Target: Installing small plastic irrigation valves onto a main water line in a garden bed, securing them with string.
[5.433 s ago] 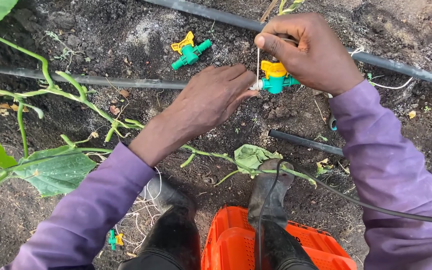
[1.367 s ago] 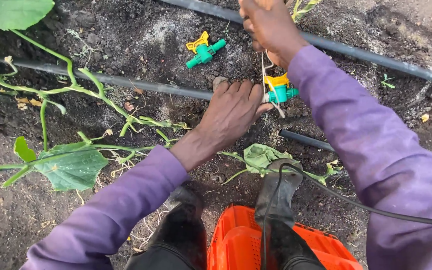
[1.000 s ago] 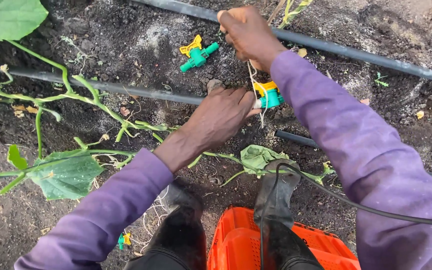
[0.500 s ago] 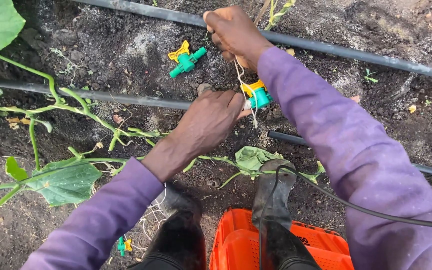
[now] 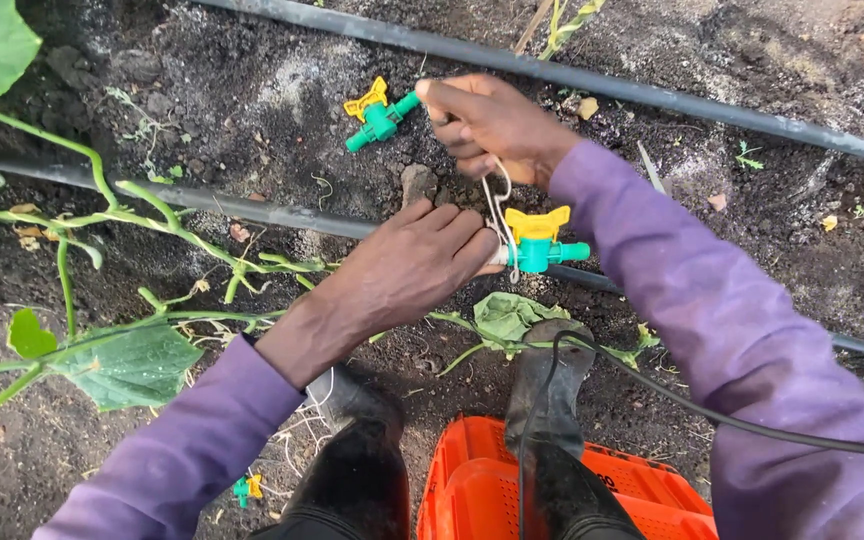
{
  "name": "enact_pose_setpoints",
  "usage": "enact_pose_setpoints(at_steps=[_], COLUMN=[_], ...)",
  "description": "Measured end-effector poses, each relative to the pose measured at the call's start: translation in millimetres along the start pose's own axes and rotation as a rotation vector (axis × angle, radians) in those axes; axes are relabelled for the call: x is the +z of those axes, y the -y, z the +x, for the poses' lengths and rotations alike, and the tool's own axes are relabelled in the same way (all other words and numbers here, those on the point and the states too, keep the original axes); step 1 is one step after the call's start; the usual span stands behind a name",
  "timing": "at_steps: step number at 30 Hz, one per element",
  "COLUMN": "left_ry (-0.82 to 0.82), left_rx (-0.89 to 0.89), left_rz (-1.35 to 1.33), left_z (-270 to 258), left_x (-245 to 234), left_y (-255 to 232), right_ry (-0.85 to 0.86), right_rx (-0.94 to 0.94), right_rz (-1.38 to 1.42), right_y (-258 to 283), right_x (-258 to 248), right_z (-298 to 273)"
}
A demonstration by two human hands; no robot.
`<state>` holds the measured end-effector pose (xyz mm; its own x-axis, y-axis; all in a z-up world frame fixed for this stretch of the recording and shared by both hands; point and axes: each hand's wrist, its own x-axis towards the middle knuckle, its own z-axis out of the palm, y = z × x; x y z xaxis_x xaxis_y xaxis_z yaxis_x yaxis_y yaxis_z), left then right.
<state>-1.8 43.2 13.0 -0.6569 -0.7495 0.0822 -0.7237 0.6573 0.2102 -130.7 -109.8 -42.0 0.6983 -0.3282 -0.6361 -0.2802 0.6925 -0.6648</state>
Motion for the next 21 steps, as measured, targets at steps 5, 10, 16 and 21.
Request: enact_pose_setpoints(at_steps=[5,10,16,21], left_ry=[0.2,0.142,0.062,-0.021], left_rx=[-0.079,-0.189,-0.373,-0.457], left_rz=[-0.118,-0.201,-0.354,-0.491], left_z=[7,8,15,22], left_x=[-19,-14,-19,-26], left_y=[-1,-3,-9,-10], right_ry=[0.006,-0.161,-0.499,-0.546], right_rx=[-0.141,-0.203,-0.214,-0.396], right_rz=[0.193,0.52,0.845,0.837], right_y=[-51,-88,-102,-108], right_x=[4,27,57,66], right_z=[-10,-40,-93,-109])
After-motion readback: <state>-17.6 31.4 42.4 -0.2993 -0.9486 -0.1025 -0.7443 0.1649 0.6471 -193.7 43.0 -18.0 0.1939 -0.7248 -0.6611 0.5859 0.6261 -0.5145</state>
